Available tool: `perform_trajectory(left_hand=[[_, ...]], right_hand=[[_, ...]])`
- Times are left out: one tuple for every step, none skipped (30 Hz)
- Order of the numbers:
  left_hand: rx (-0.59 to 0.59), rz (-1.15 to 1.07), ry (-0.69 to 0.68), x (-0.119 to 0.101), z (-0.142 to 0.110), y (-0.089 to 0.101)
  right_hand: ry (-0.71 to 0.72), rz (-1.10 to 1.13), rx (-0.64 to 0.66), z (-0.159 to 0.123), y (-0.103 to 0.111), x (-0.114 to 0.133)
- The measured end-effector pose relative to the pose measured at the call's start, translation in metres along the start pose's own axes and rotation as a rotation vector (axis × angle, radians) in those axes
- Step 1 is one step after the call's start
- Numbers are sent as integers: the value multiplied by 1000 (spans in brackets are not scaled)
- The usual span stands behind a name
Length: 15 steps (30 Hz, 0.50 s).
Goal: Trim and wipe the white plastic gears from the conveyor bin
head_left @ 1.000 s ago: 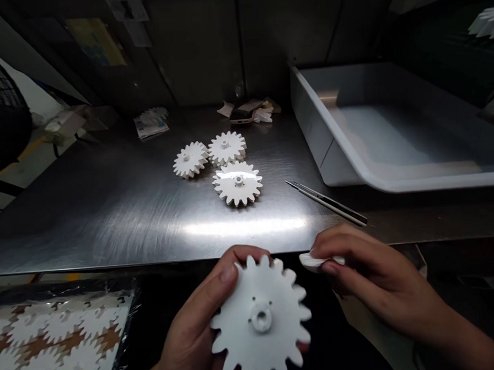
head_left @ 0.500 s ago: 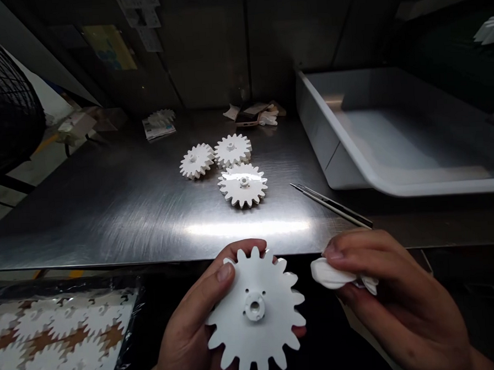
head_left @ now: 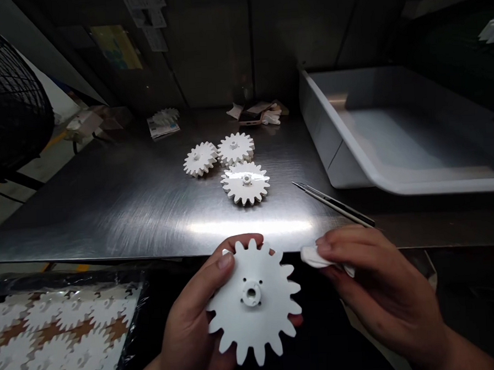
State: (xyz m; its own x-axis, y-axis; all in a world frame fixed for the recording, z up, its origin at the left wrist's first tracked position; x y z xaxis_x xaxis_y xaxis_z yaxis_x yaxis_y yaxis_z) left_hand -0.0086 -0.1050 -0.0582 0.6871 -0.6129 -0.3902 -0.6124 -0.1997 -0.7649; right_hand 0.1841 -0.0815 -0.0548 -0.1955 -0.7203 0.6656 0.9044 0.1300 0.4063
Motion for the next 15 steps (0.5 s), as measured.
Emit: perform_trajectory(left_hand=[[17,3,25,1,1,-1],[19,4,46,2,1,-1],[12,5,57,2,1,-1],[4,4,54,1,1,-1],[-3,0,24,-2,0,0],[-9,-5,-25,-5,0,0],[-10,-7,-76,-8,-1,0],[-6,-9,-123,-11,-1,0],[-9,-14,-165,-14,-1,-1],[-26,-17,-199,-15,0,0],[-56,-22,-227,-15,2,0],[-88,-24,-255,-14,4,2],[-112,-24,-287,-12,6,3],[-128,-15,-311,-10,8,3],[-131,3,-318,-7,9,4]], right_hand=[[13,26,8,4,1,2],[25,60,33,8,0,2],[30,91,66,10,-2,2],[21,107,93,12,-3,0],[-5,106,107,11,-5,-2],[-57,98,109,10,-5,-6],[-141,98,90,7,-5,-10],[-252,125,59,3,-4,-14],[-372,197,23,-1,-3,-17],[-490,312,-7,-5,-3,-18],[-592,456,-19,-9,-4,-17],[-671,603,-14,-12,-6,-14],[-728,730,9,-14,-10,-10],[-771,823,39,-14,-13,-6],[-807,879,58,-15,-17,-4]])
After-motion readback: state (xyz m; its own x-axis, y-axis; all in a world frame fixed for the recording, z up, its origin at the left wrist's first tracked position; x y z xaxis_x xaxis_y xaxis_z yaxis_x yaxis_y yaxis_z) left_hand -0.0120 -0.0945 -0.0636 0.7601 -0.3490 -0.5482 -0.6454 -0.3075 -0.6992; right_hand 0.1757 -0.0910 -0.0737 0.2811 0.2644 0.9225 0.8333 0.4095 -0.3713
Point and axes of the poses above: each hand's wrist, its own z-axis towards the middle knuckle, its own y-axis out of the back of the hand, x = y × z, the point moved 4 cm from there along z, towards the middle knuckle, and after that the axes turned 5 degrees about y, right-handed, at the moved point
